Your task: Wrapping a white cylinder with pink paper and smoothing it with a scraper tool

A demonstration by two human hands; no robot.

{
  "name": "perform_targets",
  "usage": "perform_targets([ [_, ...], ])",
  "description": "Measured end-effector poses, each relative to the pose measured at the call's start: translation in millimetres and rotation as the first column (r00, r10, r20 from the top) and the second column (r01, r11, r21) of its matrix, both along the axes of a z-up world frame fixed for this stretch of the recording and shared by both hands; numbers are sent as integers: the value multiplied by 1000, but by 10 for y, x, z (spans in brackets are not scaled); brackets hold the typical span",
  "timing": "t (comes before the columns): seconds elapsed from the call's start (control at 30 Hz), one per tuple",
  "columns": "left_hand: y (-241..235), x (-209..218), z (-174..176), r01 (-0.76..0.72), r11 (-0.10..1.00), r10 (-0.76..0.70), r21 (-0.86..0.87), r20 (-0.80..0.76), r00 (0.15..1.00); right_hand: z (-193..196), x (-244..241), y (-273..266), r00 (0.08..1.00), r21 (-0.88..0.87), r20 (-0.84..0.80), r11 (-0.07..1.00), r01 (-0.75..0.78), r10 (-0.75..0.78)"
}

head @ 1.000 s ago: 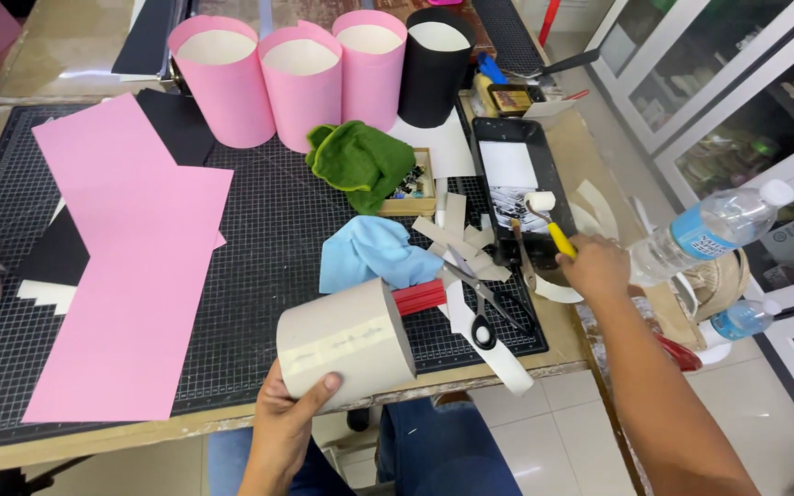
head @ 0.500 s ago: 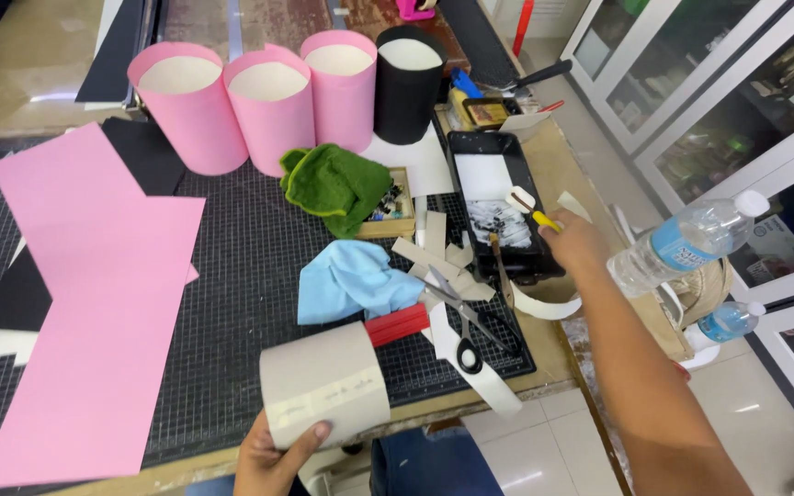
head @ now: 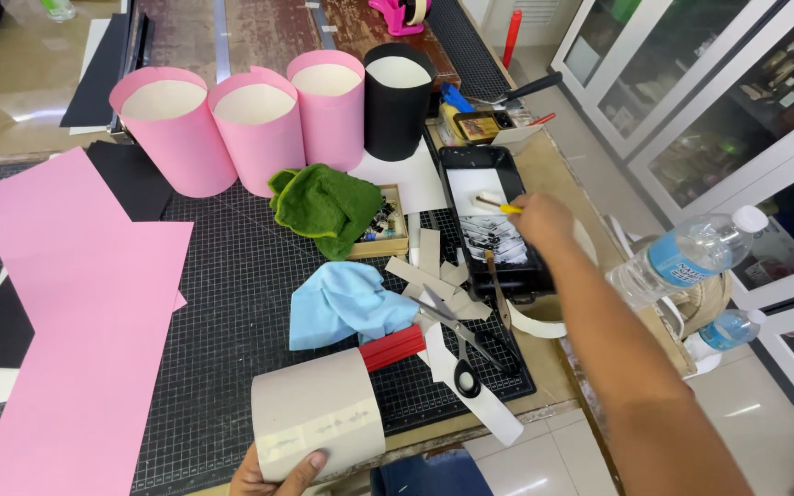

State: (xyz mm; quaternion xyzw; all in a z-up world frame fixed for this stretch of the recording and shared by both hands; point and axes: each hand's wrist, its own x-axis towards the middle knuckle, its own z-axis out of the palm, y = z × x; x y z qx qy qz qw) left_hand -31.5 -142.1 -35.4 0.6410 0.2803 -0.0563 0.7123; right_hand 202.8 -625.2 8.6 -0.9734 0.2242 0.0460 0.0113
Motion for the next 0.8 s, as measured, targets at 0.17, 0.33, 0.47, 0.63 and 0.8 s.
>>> perform_targets([
  [0.17,-20,64,14,-13,993,23,114,-83,996,759,-269,81,945,-89,-325,996,6,-35],
  [0.33,-20,61,142,79,995,-84,-58,-106,991,421,-214,173,969,-89,-247,995,-48,24],
  [0.47,-74,90,317,107,986,-124,-126,-134,983,846,-334,290,969,-73,-232,995,71,-86],
  [0.63,56,117,93,168,984,-170,-59,-22,985,814,-406,309,931,-47,-365,999,-3,-14],
  [0.8,57,152,246,212,975,-219,-74,-104,970,465,-287,43,992,-113,-100,990,-83,72],
])
